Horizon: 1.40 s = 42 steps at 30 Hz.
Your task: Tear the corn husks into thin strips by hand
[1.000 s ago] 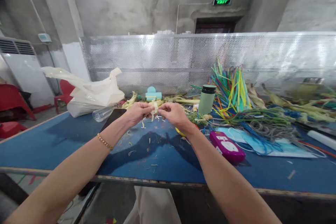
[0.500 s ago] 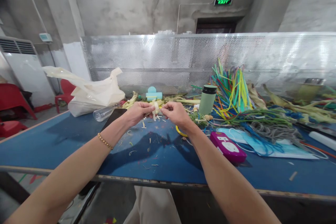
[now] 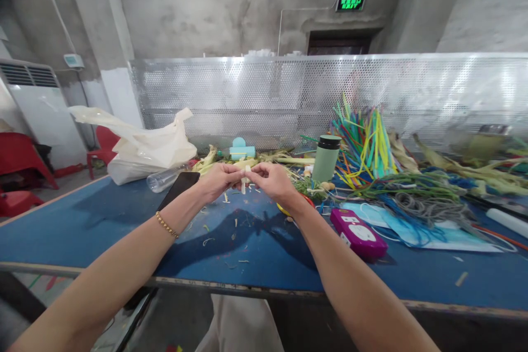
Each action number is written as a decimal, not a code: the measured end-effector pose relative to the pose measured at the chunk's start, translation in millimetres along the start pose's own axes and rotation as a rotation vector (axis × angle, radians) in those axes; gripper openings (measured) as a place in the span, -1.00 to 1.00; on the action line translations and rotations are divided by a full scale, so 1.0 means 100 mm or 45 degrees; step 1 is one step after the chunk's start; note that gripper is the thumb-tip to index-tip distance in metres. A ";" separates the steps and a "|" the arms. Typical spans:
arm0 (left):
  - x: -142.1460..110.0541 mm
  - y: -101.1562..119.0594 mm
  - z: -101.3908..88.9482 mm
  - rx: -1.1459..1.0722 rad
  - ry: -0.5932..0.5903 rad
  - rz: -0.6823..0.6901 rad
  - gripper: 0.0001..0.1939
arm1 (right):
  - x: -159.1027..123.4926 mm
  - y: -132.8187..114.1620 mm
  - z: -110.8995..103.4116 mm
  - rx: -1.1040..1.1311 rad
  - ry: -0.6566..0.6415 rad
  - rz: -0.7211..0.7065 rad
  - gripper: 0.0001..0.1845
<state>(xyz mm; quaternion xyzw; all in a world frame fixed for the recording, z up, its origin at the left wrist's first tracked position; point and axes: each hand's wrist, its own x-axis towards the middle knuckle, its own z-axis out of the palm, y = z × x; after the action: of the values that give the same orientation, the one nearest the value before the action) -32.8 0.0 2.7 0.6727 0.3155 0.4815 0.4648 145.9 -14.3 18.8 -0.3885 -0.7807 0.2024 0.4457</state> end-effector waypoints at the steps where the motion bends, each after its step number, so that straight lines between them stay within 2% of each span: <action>1: -0.01 0.01 0.01 -0.010 -0.014 -0.010 -0.69 | 0.00 0.00 0.00 -0.021 0.002 -0.007 -0.66; 7: -0.02 0.05 -0.01 -0.043 -0.167 -0.063 -0.68 | 0.02 0.05 0.00 -0.018 0.041 -0.025 -0.68; 9: -0.03 0.07 -0.02 -0.007 -0.173 -0.068 -0.70 | 0.02 0.05 0.00 -0.014 0.041 -0.021 -0.70; 14: -0.06 0.10 0.01 0.114 -0.082 -0.035 -0.77 | 0.01 0.03 0.01 -0.036 0.044 -0.012 -0.77; 18: -0.05 0.10 0.03 0.032 -0.044 -0.051 -0.79 | 0.02 0.02 -0.01 -0.059 0.061 -0.036 -0.75; 21: 0.00 0.07 0.02 -0.165 0.081 -0.067 -0.83 | 0.03 0.01 -0.05 -0.111 0.210 -0.022 -0.62; 24: 0.05 0.03 -0.02 -0.301 0.233 -0.066 -0.82 | 0.03 0.00 -0.07 -0.292 0.330 0.032 -0.51; 27: 0.06 0.00 -0.03 -0.349 0.270 -0.089 -0.79 | 0.01 0.00 -0.02 -0.304 0.192 0.038 -0.50; 29: 0.05 -0.01 -0.01 -0.338 0.247 -0.071 -0.77 | 0.00 0.01 0.03 -0.213 0.074 0.003 -0.56; 31: 0.03 0.00 0.01 -0.302 0.212 -0.037 -0.75 | 0.00 0.03 0.08 -0.161 0.023 -0.036 -0.63; 35: 0.03 0.00 0.03 -0.254 0.189 -0.017 -0.73 | 0.01 0.05 0.10 -0.180 0.047 -0.058 -0.74; 42: 0.06 -0.03 -0.01 -0.320 0.193 -0.034 -0.74 | -0.01 0.02 0.07 -0.204 0.045 -0.048 -0.75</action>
<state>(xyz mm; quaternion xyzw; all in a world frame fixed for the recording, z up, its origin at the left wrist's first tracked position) -31.5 6.3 1.6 0.5666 0.2959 0.5603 0.5268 141.0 -13.9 13.7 -0.4116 -0.7936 0.1242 0.4306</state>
